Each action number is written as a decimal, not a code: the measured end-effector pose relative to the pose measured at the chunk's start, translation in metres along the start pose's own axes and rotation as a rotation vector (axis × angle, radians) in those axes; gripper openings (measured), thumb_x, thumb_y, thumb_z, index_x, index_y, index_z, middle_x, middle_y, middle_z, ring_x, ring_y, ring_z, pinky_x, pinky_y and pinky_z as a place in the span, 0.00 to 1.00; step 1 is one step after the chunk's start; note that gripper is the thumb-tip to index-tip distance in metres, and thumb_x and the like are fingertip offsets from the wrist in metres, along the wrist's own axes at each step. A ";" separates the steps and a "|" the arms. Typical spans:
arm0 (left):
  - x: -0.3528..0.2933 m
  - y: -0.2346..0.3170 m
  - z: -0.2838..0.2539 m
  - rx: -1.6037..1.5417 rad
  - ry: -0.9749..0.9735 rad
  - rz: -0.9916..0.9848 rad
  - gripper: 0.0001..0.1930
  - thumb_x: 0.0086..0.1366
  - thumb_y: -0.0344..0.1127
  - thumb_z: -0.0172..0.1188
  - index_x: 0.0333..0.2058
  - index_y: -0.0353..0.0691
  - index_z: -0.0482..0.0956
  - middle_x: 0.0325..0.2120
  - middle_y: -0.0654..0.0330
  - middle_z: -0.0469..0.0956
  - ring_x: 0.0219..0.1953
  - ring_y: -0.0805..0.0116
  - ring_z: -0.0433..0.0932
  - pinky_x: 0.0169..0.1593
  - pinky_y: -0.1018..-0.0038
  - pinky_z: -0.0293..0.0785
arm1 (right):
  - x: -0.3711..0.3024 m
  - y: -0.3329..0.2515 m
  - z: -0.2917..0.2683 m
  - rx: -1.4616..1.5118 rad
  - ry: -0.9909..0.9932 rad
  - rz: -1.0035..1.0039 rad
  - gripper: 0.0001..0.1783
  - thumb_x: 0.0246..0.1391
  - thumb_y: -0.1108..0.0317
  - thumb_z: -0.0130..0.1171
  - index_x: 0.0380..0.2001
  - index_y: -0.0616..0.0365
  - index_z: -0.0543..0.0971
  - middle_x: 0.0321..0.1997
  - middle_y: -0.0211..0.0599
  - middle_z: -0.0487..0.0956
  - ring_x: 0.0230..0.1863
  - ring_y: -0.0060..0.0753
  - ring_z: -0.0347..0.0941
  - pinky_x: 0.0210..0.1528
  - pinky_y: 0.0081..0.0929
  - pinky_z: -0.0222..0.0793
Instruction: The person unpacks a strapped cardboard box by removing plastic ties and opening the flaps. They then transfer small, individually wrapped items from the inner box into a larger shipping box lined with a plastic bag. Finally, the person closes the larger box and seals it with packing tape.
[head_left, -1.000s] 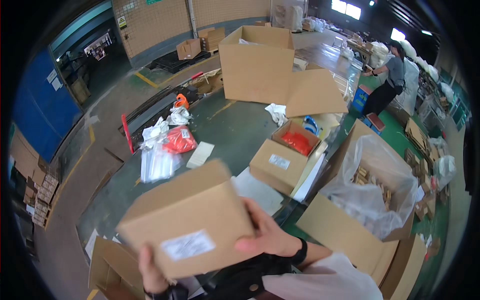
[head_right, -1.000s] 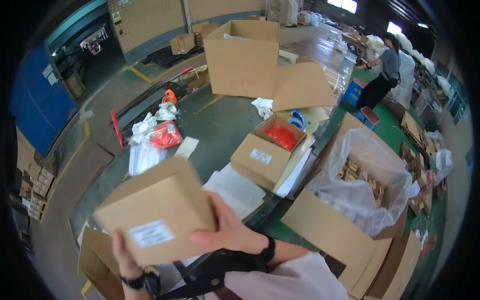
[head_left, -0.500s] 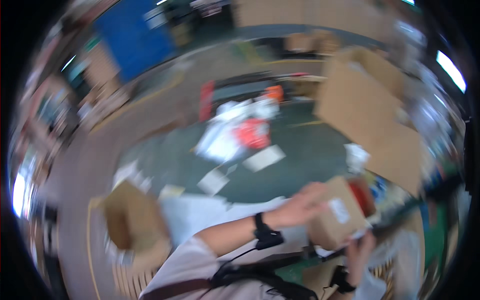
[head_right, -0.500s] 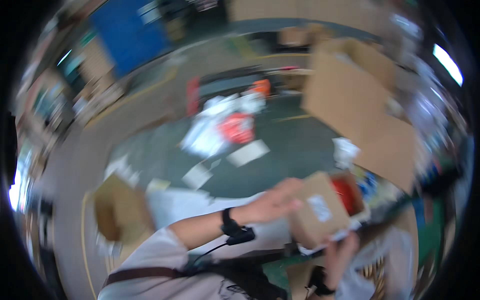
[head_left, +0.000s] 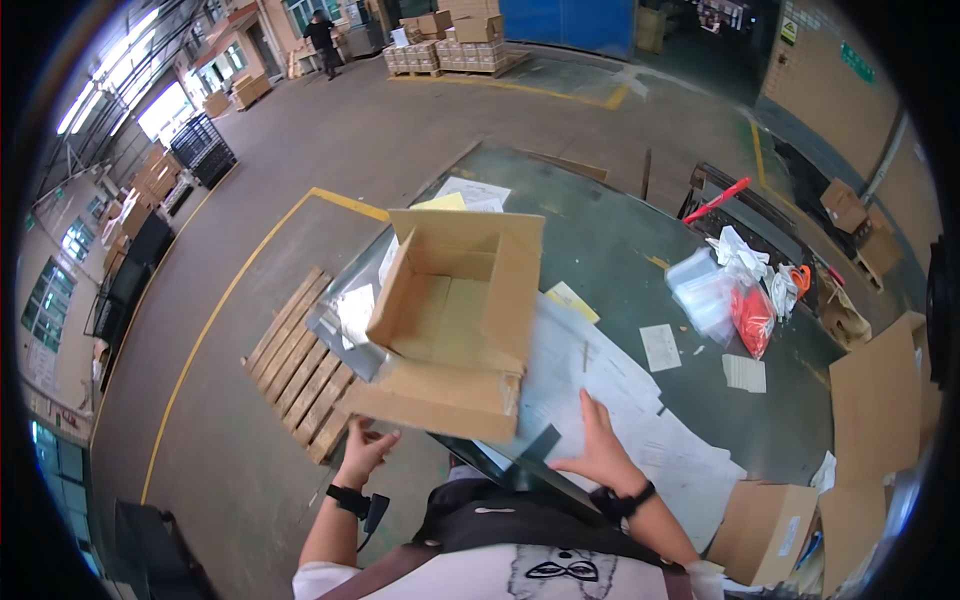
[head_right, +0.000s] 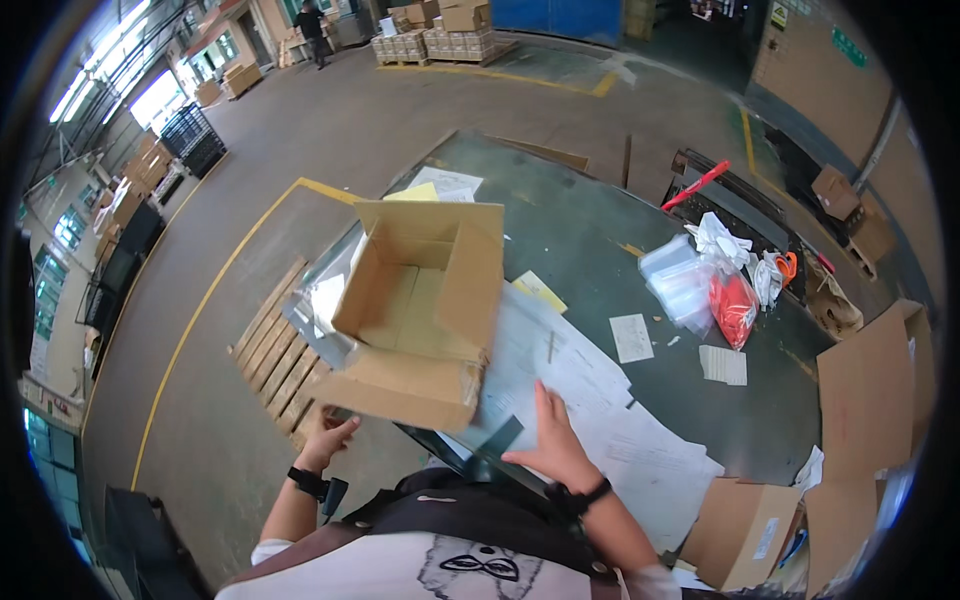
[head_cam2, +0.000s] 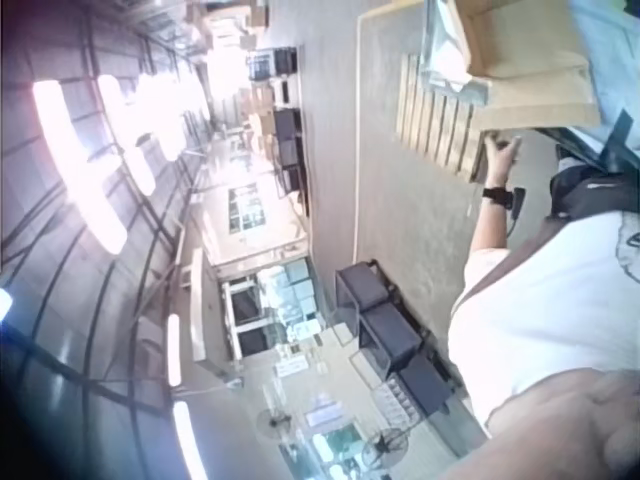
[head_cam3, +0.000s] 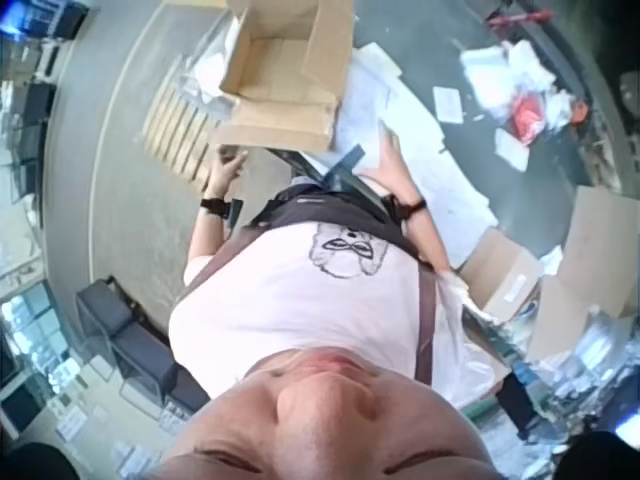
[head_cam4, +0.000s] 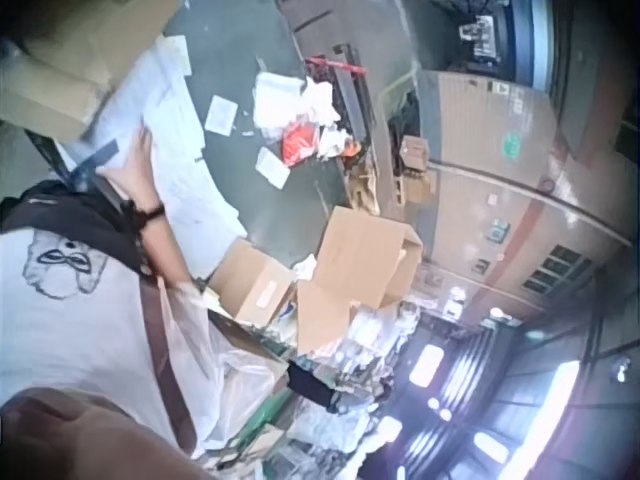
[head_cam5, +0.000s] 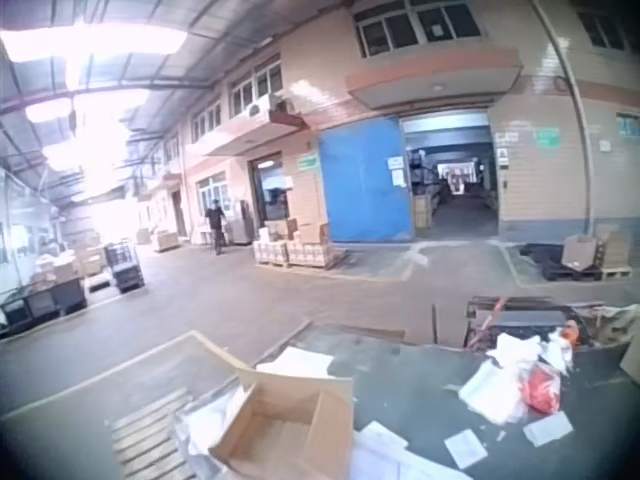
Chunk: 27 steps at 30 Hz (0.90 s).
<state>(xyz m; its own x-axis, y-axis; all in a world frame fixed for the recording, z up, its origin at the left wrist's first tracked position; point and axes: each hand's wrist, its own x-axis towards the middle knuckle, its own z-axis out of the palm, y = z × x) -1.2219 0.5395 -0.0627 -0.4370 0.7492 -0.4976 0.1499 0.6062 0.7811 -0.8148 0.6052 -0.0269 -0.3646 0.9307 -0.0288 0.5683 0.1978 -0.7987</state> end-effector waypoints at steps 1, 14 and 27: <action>0.066 -0.069 -0.043 0.071 0.129 0.403 0.49 0.42 0.43 0.77 0.59 0.36 0.58 0.50 0.50 0.67 0.45 0.63 0.72 0.47 0.69 0.71 | 0.033 -0.009 0.028 -0.264 0.058 -0.138 0.64 0.38 0.61 0.74 0.68 0.58 0.39 0.67 0.60 0.48 0.66 0.51 0.55 0.59 0.41 0.63; 0.254 0.114 -0.013 -0.297 -0.527 0.174 0.24 0.64 0.44 0.58 0.57 0.50 0.63 0.47 0.64 0.73 0.45 0.66 0.76 0.38 0.64 0.77 | 0.200 0.041 0.121 0.526 0.095 0.402 0.63 0.40 0.40 0.68 0.66 0.70 0.47 0.64 0.61 0.58 0.64 0.51 0.59 0.64 0.38 0.56; 0.147 0.132 -0.028 -0.205 -0.638 0.206 0.31 0.64 0.43 0.58 0.60 0.34 0.57 0.53 0.50 0.68 0.52 0.60 0.69 0.56 0.65 0.66 | 0.092 0.003 0.108 1.393 0.256 0.433 0.56 0.49 0.44 0.64 0.67 0.62 0.43 0.65 0.41 0.55 0.68 0.35 0.50 0.66 0.37 0.50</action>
<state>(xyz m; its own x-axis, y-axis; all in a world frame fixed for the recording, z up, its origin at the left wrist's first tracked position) -1.2913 0.7223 -0.0218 0.1978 0.8919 -0.4067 -0.0240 0.4192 0.9076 -0.9256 0.6581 -0.0970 -0.1347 0.8959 -0.4233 -0.6066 -0.4124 -0.6797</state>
